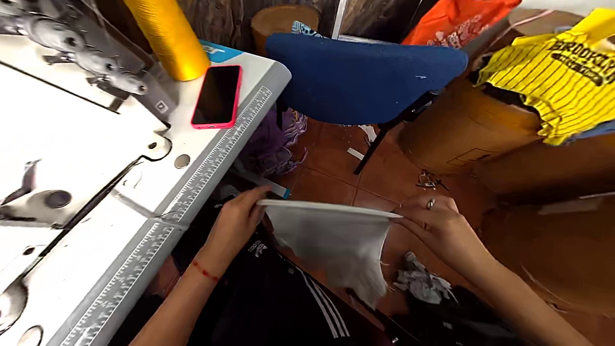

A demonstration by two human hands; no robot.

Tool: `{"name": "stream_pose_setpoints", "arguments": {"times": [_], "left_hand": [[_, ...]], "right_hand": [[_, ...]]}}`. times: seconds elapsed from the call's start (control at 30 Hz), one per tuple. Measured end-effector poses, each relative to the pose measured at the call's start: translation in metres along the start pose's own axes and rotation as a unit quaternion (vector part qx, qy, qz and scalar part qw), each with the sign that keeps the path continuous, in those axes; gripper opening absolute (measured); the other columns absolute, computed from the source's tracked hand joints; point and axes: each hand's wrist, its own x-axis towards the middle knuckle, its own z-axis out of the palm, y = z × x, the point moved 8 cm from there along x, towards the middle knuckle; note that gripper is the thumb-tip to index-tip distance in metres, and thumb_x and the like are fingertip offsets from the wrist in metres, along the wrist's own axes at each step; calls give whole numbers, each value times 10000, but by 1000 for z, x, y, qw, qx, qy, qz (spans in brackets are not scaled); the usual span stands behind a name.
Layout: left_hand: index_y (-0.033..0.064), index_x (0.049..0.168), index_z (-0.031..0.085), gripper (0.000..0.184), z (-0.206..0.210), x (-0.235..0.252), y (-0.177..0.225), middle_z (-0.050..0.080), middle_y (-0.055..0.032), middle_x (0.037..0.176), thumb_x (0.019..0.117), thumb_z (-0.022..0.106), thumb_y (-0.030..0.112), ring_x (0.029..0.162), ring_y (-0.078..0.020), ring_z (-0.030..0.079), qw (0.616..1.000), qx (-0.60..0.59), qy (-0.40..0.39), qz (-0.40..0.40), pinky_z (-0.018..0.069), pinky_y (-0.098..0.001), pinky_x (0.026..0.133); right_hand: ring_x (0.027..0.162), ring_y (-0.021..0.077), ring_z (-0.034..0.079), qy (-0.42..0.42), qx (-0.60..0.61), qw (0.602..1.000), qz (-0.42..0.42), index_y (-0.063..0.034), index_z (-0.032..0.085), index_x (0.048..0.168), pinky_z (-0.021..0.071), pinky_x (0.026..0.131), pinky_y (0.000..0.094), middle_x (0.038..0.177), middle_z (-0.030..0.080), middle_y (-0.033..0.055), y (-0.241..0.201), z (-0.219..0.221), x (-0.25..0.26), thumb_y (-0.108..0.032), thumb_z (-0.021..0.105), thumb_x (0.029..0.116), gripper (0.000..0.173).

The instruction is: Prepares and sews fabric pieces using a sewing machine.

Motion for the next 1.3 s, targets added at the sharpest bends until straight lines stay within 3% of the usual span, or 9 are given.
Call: {"name": "stream_pose_setpoints", "arguments": {"times": [0.13,0.23,0.37,0.53,0.63,0.77,0.97,1.13,1.3], "left_hand": [[0,1062,771,194,36,40,-15,739,-147,989,955,622,-60,753,-223,713,996,-50,-43,-61,617,-399,728],[-6,1066,759,168,55,51,-18,745,-131,1006,983,616,-40,768,-186,737,984,-95,-67,-132,633,-347,734],[7,1135,727,179,83,46,-39,755,-117,1035,1016,593,0,890,-186,749,950,-199,-57,-232,618,-388,867],[50,1130,733,194,93,40,-36,752,-49,1099,1028,570,20,875,-109,702,935,-254,-43,-242,579,-325,815],[25,1079,757,184,85,32,-40,747,-106,1046,1000,593,-5,853,-200,712,964,-142,-118,-194,592,-417,806],[0,1149,723,227,80,12,-60,729,-119,904,1048,524,39,741,-160,694,903,-112,-302,-285,585,-335,757],[-7,1155,721,187,122,33,-81,732,-168,1071,1024,613,71,969,-263,708,899,-156,-265,-311,555,-458,932],[15,1172,729,210,148,75,-53,731,-177,1142,1047,568,66,1050,-306,700,932,-155,-203,-256,529,-497,964],[-9,1147,745,245,171,68,-38,726,-191,1181,1012,540,-29,1121,-323,693,958,-131,-221,-125,519,-479,1031]], "right_hand": [[945,288,709,-4,14,997,70,-68,796,946,567,817,522,1033,743,108,34,9,7,-246,656,947,227],[713,215,717,3,10,995,101,-25,780,968,580,652,420,853,755,104,33,9,-3,-224,639,951,244],[755,248,752,-146,152,975,72,-13,787,978,622,715,428,866,765,128,-27,58,-33,-110,690,901,157],[708,170,709,-229,295,927,25,-46,779,965,591,697,332,834,752,87,-65,104,-49,-122,686,936,123],[823,284,729,-285,247,922,91,-12,773,1007,593,782,439,937,754,160,-38,105,-50,-80,694,918,137],[833,247,648,-403,286,844,209,-5,754,1115,528,768,414,1009,715,179,-12,98,-57,-167,683,970,229],[828,193,702,-207,181,895,351,-19,744,1126,559,806,427,951,751,117,74,108,-51,-193,652,1003,232],[757,314,734,-31,30,969,244,-12,780,1058,581,711,533,911,763,168,91,74,-38,-77,650,959,176],[822,360,747,-28,18,973,229,-2,779,1064,590,747,554,954,764,187,85,86,-65,-77,621,970,199]]}}
